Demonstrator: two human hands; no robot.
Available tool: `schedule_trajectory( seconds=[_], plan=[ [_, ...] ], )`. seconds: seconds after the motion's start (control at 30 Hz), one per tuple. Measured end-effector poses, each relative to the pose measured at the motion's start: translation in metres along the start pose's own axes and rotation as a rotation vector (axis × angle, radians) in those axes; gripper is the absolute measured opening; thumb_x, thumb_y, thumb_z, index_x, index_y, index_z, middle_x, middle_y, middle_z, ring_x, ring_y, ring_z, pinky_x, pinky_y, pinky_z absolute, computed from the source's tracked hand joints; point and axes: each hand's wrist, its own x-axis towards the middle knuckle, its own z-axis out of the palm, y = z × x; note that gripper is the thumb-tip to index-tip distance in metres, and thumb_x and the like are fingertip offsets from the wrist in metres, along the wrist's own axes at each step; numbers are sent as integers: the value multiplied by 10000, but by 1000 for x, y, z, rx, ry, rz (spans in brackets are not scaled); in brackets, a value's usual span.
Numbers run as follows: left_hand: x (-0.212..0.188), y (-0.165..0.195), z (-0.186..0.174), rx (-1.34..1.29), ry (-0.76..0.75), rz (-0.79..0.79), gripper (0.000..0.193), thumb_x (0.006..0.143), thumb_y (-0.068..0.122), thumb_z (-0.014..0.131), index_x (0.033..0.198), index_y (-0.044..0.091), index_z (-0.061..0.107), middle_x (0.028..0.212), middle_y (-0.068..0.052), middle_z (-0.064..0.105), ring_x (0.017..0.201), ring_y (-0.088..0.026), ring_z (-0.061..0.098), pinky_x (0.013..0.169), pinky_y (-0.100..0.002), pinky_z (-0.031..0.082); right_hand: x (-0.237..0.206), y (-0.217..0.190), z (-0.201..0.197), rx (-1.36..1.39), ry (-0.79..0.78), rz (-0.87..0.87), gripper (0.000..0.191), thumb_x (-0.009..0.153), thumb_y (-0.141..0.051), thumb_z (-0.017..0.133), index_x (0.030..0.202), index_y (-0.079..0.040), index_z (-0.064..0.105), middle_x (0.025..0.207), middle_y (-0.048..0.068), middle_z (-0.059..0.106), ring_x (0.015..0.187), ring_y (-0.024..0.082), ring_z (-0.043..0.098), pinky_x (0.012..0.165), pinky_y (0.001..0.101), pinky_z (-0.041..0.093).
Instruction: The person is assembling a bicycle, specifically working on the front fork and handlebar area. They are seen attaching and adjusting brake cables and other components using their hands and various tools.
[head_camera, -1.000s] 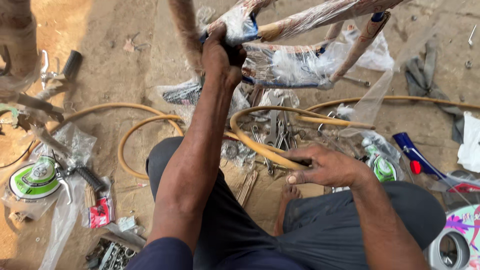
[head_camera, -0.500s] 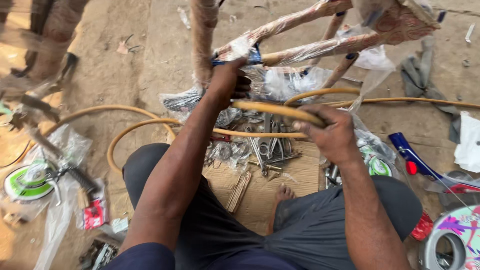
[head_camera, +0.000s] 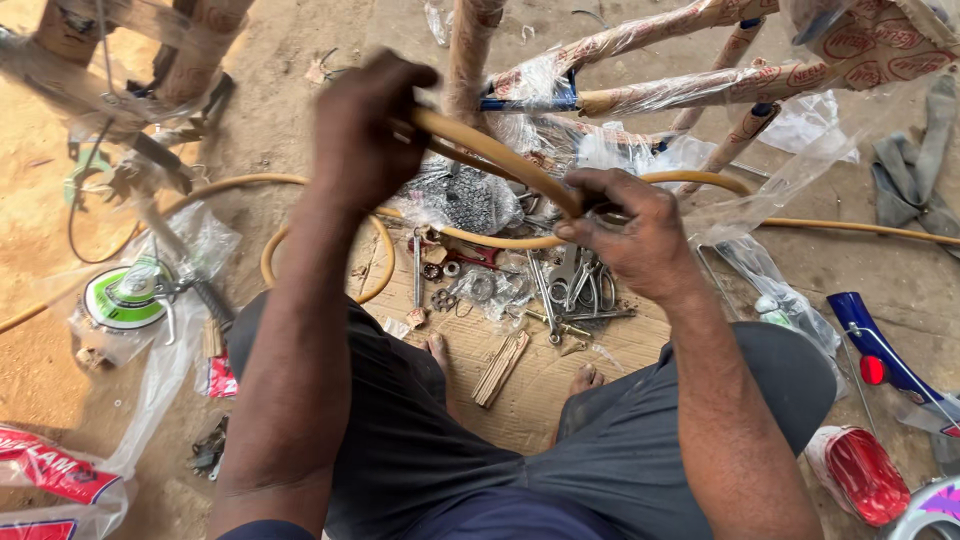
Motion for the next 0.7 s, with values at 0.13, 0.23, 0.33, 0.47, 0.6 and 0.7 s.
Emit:
schedule_trajectory(
  seconds=[0.13,0.23,0.33,0.47,0.6,0.7],
  plan=[
    [-26,-60,-82,24,349,-81,191,957,-153,648,1048,4,708,980,-89,714,907,-186,696,799,-275,515,-1,49,-7,-407,-27,140,550,801,-183,880,1312,-113,688,1233,119,694,1143,254,665,1020,412,544],
    [-40,-92,-135,-128,444,-410,175,973,-122,660,1086,4,703,991,-97,717,901,-188,703,790,-280,524,5,93,7,-699,61,155,654,726,-156,903,1329,-86,662,1407,183,582,1326,358,505,1136,499,386],
    [-52,-104,-186,-65,374,-578,167,989,-92,672,1123,4,698,1002,-104,719,895,-190,709,781,-286,533,12,127,20,-745,198,200,701,738,-102,854,1401,-84,624,1490,171,549,1374,338,474,1170,487,342],
    [-86,-98,-239,8,310,-699,171,1011,-51,689,1173,4,691,1017,-114,723,888,-192,718,769,-292,545,16,158,25,-652,118,480,674,801,-178,851,1415,-121,578,1464,148,548,1333,314,483,1127,507,321],
    [-130,-90,-258,82,338,-765,192,1032,-10,705,1223,3,684,1031,-124,726,880,-195,726,757,-299,556,20,165,48,-221,-1,884,493,1013,-318,646,1488,-186,626,1406,144,711,1223,274,700,1117,439,526],
    [-168,-87,-263,143,374,-779,216,1048,21,717,1260,3,679,1043,-131,729,874,-197,732,748,-304,565,31,153,76,-432,-20,393,554,904,-231,785,1423,-162,606,1466,135,596,1316,275,577,1118,435,479]
  ],
)
